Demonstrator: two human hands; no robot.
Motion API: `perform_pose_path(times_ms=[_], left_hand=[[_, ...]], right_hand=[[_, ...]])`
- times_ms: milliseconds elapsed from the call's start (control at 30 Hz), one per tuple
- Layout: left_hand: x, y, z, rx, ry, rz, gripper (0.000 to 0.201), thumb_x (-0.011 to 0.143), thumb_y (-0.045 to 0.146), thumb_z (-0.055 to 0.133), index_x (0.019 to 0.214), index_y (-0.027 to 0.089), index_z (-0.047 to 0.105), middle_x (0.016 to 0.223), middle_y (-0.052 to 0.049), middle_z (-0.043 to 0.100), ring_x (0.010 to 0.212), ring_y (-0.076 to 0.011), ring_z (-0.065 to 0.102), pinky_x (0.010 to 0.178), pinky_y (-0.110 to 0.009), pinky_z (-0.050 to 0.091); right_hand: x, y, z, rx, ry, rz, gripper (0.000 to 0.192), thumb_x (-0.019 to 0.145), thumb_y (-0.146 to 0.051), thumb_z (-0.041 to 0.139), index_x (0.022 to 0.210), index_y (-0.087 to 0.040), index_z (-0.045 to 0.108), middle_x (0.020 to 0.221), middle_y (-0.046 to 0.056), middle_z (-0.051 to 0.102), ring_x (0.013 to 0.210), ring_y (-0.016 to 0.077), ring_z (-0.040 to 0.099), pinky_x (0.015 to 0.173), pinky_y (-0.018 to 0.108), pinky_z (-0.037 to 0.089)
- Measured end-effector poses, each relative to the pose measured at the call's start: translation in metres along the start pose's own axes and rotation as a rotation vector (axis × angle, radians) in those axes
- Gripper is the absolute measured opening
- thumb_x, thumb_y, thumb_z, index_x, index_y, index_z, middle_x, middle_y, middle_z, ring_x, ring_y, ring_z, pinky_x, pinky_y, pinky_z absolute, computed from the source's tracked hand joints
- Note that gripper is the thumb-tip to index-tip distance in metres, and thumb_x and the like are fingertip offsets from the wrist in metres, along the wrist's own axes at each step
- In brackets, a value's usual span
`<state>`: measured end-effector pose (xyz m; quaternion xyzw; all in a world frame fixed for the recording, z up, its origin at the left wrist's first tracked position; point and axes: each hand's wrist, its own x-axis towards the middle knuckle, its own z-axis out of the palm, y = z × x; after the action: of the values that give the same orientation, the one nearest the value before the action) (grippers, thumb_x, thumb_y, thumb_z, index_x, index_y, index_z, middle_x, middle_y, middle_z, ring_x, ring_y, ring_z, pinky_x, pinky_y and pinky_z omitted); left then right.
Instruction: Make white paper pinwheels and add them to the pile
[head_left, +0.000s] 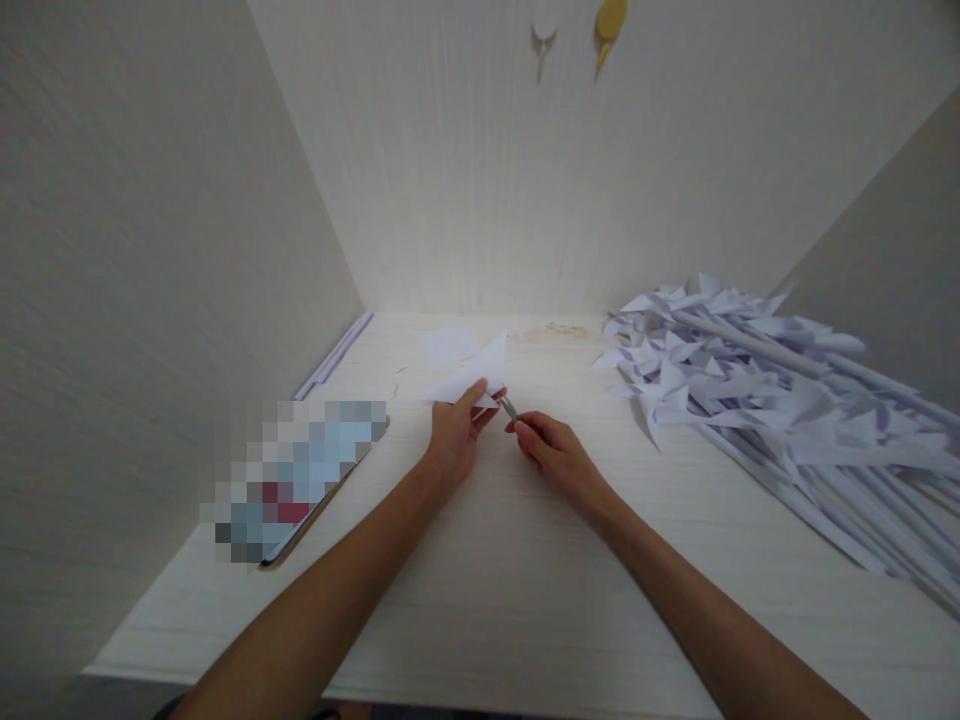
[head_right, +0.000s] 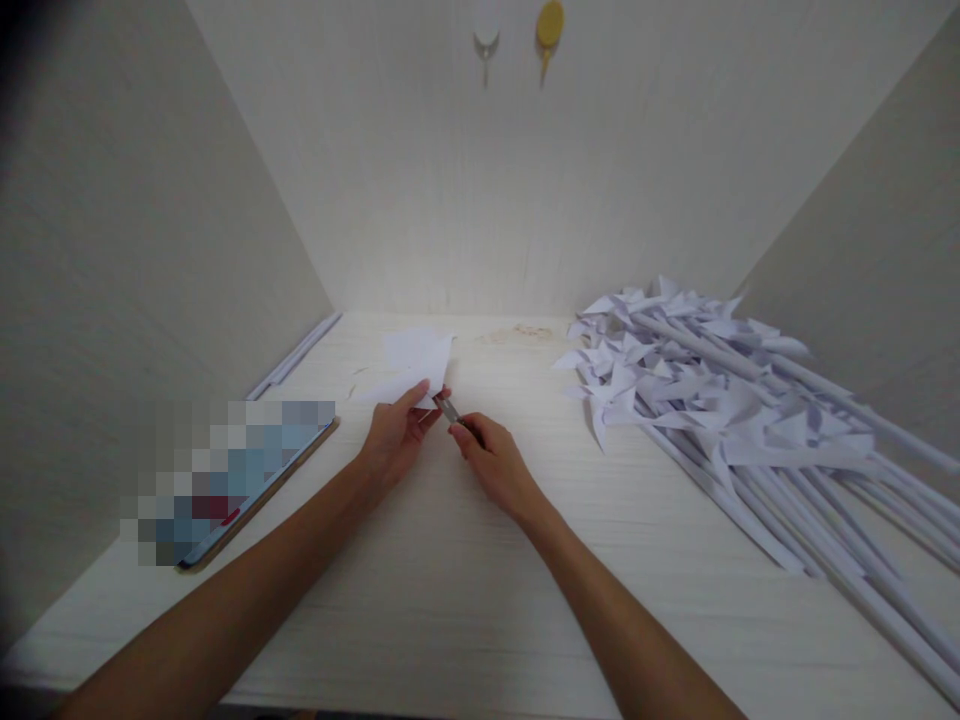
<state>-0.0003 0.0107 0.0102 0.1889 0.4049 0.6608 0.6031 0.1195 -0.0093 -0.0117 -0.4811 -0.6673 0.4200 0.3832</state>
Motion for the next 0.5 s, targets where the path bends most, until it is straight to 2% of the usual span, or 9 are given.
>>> perform_pose_path(times_ms=[133, 300, 500], left_hand=[[-0.0012, -0.0006, 0.0006, 0.012, -0.017, -0.010, 0.007, 0.071, 0.006, 0.055, 0.075, 0.011, 0.058, 0.064, -0.001, 0.064, 0.058, -0.0119, 0.064, 0.058, -0.023, 0.050], [-0.0017, -0.0028, 0.0000, 0.029, -0.054, -0.005, 0.004, 0.070, 0.007, 0.058, 0.073, 0.010, 0.057, 0.062, 0.000, 0.063, 0.056, -0.0122, 0.064, 0.057, -0.023, 0.051], [-0.0012, -0.0036, -0.0003, 0.025, -0.035, 0.007, 0.006, 0.069, 0.006, 0.058, 0.071, 0.011, 0.057, 0.063, 0.001, 0.063, 0.054, -0.0119, 0.063, 0.060, -0.026, 0.052]], right_hand=[[-0.0008, -0.0014, 0.0013, 0.111, -0.028, 0.030, 0.027, 0.077, -0.039, 0.043, 0.063, -0.017, 0.048, 0.049, -0.005, 0.039, 0.042, 0.0071, 0.035, 0.042, 0.022, 0.028], [-0.0015, -0.0009, 0.0023, 0.158, 0.000, 0.023, 0.029, 0.077, -0.039, 0.044, 0.058, -0.017, 0.047, 0.046, -0.006, 0.039, 0.039, 0.0055, 0.033, 0.039, 0.021, 0.025], [-0.0026, -0.0036, 0.0019, 0.178, 0.012, 0.045, 0.026, 0.076, -0.037, 0.045, 0.061, -0.016, 0.051, 0.045, -0.006, 0.040, 0.037, 0.0054, 0.033, 0.038, 0.021, 0.024]])
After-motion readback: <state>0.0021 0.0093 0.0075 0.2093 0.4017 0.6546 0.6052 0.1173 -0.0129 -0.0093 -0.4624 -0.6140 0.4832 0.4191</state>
